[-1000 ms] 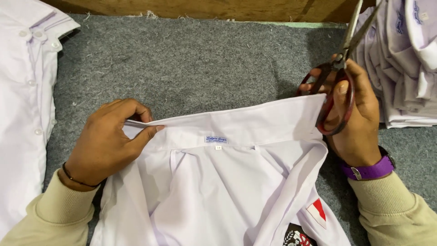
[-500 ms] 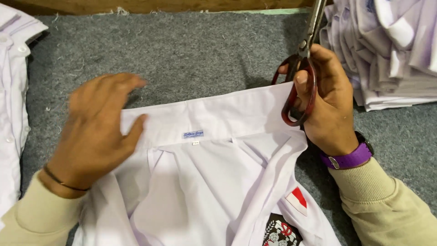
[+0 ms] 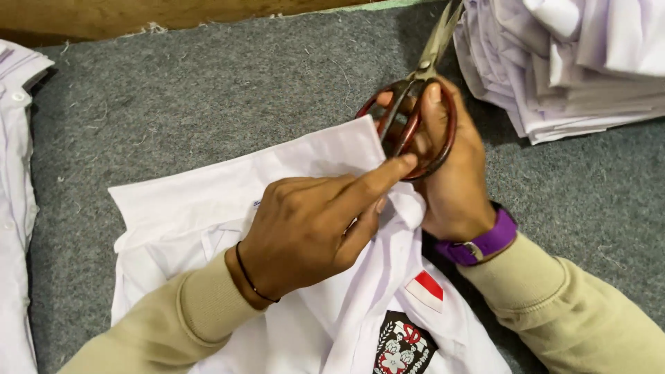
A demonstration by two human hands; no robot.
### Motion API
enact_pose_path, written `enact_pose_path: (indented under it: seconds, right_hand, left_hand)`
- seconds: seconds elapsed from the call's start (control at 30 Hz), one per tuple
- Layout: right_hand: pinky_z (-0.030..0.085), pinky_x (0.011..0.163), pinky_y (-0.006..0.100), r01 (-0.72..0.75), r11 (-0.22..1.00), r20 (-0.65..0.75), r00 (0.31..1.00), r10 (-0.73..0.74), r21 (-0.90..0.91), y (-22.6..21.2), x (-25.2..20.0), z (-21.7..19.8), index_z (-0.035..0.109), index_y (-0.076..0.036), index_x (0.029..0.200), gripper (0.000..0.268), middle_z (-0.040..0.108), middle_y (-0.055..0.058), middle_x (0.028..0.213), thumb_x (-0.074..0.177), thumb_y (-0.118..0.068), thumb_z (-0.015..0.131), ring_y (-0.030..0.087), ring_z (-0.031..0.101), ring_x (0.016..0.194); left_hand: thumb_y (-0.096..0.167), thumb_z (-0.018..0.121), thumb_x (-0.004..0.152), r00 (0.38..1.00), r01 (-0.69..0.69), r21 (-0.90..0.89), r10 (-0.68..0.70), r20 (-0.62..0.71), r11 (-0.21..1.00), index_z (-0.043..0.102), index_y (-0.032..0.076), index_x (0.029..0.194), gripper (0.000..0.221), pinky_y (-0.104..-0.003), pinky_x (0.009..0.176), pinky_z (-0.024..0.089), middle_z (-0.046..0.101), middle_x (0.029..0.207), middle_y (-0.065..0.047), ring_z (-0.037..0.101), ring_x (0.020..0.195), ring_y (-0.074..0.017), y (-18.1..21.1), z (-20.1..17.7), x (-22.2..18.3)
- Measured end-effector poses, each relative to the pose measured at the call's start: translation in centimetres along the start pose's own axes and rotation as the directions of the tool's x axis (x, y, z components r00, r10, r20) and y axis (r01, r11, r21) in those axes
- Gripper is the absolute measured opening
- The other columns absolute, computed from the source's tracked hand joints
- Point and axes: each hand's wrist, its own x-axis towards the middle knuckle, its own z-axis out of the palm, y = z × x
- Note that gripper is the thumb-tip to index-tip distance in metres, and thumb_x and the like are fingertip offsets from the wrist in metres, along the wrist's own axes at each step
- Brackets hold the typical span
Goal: Trimming loose threads from white shirts using scissors and folding them for packaging.
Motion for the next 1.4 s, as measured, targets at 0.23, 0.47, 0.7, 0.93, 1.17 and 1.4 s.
enact_pose_path:
  seconds: [0.23,0.47,0.7,0.93,1.17,1.4]
  right_hand:
    - [0.063,0.085,0.044,-0.199,0.980,-0.147,0.968,0.201,0.030,0.3,-2.5,2.3,0.065,0.002,0.115,0.053,0.076,0.025,0.098,0.096,-0.045,0.050,0.034,0.075,0.088]
    - [0.063,0.087,0.051,-0.205,0.978,-0.112,0.972,0.209,0.048,0.4,-4.4,3.4,0.063,0.000,0.119,0.054,0.075,0.026,0.104,0.095,-0.046,0.050,0.039,0.074,0.089]
    - [0.065,0.093,0.055,0.038,0.993,0.114,0.992,-0.051,0.113,1.0,-3.7,2.3,0.042,-0.010,0.128,0.029,0.061,0.013,0.121,0.106,-0.025,0.053,0.032,0.071,0.102]
    - [0.051,0.050,0.015,-0.056,0.984,0.399,0.909,0.119,-0.167,-3.7,-1.7,-0.6,0.052,-0.024,0.131,0.038,0.060,0.022,0.120,0.099,-0.031,0.072,0.037,0.067,0.081]
    - [0.063,0.067,0.040,0.021,0.776,0.522,0.752,0.403,-0.630,-5.7,-1.3,-4.1,0.060,-0.003,0.140,0.071,0.076,0.029,0.130,0.075,-0.025,0.077,0.028,0.074,0.073]
    - [0.064,0.060,0.025,0.263,0.642,0.659,0.550,0.513,-0.720,-5.9,-0.1,-6.1,0.083,-0.003,0.116,0.066,0.082,0.004,0.066,0.083,-0.061,0.080,0.012,0.080,0.057]
  left_hand:
    - [0.017,0.060,0.105,0.996,0.086,-0.260,-0.081,0.029,0.962,0.056,-0.001,0.132,0.033,-0.045,0.093,0.055,0.072,0.124,-0.019,0.071,0.103,-0.0372,0.8,-0.8,-0.6]
    - [0.020,0.076,0.096,0.957,0.241,-0.413,-0.286,-0.050,0.878,0.060,0.002,0.123,0.037,-0.037,0.103,0.057,0.073,0.117,-0.010,0.074,0.111,-0.0269,2.5,-0.8,-2.1]
    - [0.006,0.075,0.092,0.833,0.443,-0.618,-0.553,0.016,0.649,0.068,0.008,0.116,0.026,-0.022,0.088,0.062,0.075,0.104,-0.003,0.073,0.092,-0.0099,2.8,-1.3,-2.4]
    - [-0.005,0.073,0.092,0.721,0.435,-0.802,-0.692,0.037,0.409,0.067,0.000,0.115,0.024,-0.023,0.091,0.058,0.062,0.096,-0.005,0.060,0.091,-0.0112,-0.3,-2.7,-5.7]
    - [-0.001,0.070,0.093,0.799,0.424,-0.678,-0.601,-0.032,0.600,0.072,0.003,0.112,0.020,-0.024,0.077,0.057,0.074,0.102,-0.008,0.066,0.085,-0.0137,-1.0,-4.4,-6.7]
    - [-0.012,0.071,0.086,0.785,0.411,-0.756,-0.619,0.010,0.510,0.074,0.006,0.114,0.034,-0.022,0.075,0.054,0.075,0.099,-0.008,0.064,0.082,-0.0115,-1.4,-4.1,-7.5]
